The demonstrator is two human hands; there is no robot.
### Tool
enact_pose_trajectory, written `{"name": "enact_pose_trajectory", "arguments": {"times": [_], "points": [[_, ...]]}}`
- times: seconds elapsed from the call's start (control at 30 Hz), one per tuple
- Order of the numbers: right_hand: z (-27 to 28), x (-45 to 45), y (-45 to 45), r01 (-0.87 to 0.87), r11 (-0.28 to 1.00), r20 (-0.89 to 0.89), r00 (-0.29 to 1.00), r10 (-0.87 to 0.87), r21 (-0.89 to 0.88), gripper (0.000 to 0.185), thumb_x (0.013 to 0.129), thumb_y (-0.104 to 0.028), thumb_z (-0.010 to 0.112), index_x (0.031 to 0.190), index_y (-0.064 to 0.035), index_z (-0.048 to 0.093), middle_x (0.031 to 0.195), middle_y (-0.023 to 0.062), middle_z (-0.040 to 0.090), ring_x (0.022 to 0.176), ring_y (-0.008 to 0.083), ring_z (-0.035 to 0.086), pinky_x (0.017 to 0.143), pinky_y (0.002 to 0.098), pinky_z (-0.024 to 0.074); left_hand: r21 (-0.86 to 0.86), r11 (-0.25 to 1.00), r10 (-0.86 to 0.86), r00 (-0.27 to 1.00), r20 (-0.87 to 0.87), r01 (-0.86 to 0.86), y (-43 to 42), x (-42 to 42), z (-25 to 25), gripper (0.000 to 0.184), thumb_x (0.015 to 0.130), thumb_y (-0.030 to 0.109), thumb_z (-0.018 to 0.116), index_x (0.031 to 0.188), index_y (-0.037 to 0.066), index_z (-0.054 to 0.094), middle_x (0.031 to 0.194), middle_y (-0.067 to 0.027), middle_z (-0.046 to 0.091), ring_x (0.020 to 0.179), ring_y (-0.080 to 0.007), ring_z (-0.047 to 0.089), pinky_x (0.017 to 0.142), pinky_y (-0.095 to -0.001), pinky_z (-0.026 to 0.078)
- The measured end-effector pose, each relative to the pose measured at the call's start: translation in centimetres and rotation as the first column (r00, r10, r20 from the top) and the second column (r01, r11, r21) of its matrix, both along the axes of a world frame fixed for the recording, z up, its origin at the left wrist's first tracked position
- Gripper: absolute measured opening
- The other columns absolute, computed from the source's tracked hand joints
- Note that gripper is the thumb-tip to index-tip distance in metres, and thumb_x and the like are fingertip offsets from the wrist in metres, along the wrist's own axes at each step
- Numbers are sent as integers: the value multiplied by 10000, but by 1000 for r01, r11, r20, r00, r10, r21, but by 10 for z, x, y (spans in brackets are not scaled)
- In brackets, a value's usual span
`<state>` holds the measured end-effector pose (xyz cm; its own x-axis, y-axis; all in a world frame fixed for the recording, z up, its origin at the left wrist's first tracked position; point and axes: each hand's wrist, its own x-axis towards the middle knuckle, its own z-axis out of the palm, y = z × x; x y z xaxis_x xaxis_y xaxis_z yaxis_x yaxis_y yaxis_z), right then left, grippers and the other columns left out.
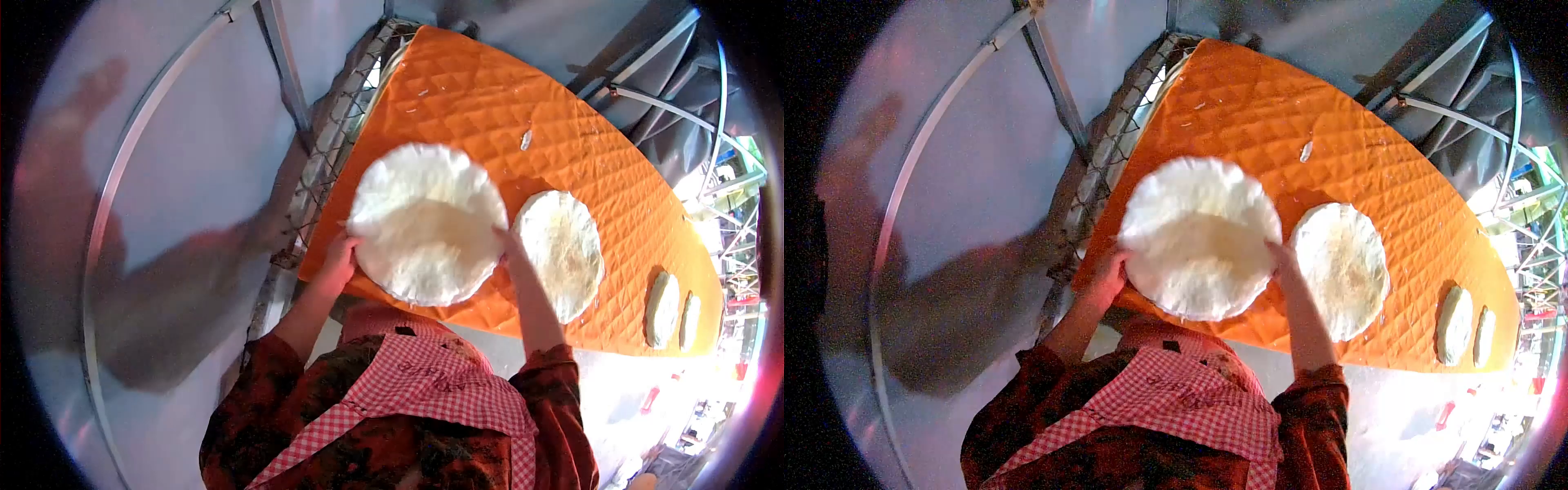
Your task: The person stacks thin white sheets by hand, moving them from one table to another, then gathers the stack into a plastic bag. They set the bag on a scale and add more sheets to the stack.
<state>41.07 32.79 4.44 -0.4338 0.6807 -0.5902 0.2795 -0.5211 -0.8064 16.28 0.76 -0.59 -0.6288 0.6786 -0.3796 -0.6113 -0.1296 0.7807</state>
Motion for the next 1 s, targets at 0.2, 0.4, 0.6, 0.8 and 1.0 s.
{"name": "enact_pose_trajectory", "arguments": {"times": [0.2, 0.4, 0.6, 0.8, 1.0], "points": [[-43, 2, -22, 33, 910, 110, 990, -86, 414, 371, 751, -139, 714, 1064, 36, 619, 968, 140, 671, 905, 268, 640, 786, 383, 520, -80, 990, 110, 990, -85, -117, 11, 9, 11, 429, 756, 106, 641, 1173, 19, 586, 1095, -64, 631, 1001, -186, 587, 879, -349, 455], [89, -16, -27, -56, 644, 135, 988, -74, 763, 383, 728, -47, 706, 1094, 3, 604, 968, 122, 669, 928, 218, 628, 805, 358, 507, -126, 991, 19, 991, -136, -36, 42, 11, 73, 504, 731, -32, 631, 1228, 17, 568, 1127, -100, 637, 1026, -217, 613, 909, -374, 485], [215, 113, 27, 262, 664, -155, 964, -217, 700, 332, 786, 11, 668, 1112, -2, 613, 999, 63, 668, 891, 151, 627, 800, 313, 523, 99, 983, -147, 987, -65, 153, 149, 71, 195, 482, 779, -13, 616, 1250, 18, 520, 1185, -92, 593, 1079, -207, 578, 923, -346, 481], [182, 262, 97, 484, 705, -309, 875, -373, 518, 381, 796, -19, 654, 1169, 23, 593, 1026, 85, 667, 895, 182, 638, 822, 318, 514, 128, 934, -333, 943, -14, 332, 266, 177, 186, 397, 755, -11, 666, 1132, 31, 550, 1085, -86, 616, 996, -204, 594, 856, -347, 499], [-40, 362, 155, 398, 815, -42, 906, -421, 422, 338, 729, -68, 735, 1039, 15, 628, 967, 92, 668, 811, 205, 640, 767, 343, 523, -309, 866, -465, 861, -207, 393, 317, 238, 54, 456, 735, -17, 674, 1161, 11, 514, 1119, -118, 608, 1038, -236, 585, 894, -356, 472]]}}
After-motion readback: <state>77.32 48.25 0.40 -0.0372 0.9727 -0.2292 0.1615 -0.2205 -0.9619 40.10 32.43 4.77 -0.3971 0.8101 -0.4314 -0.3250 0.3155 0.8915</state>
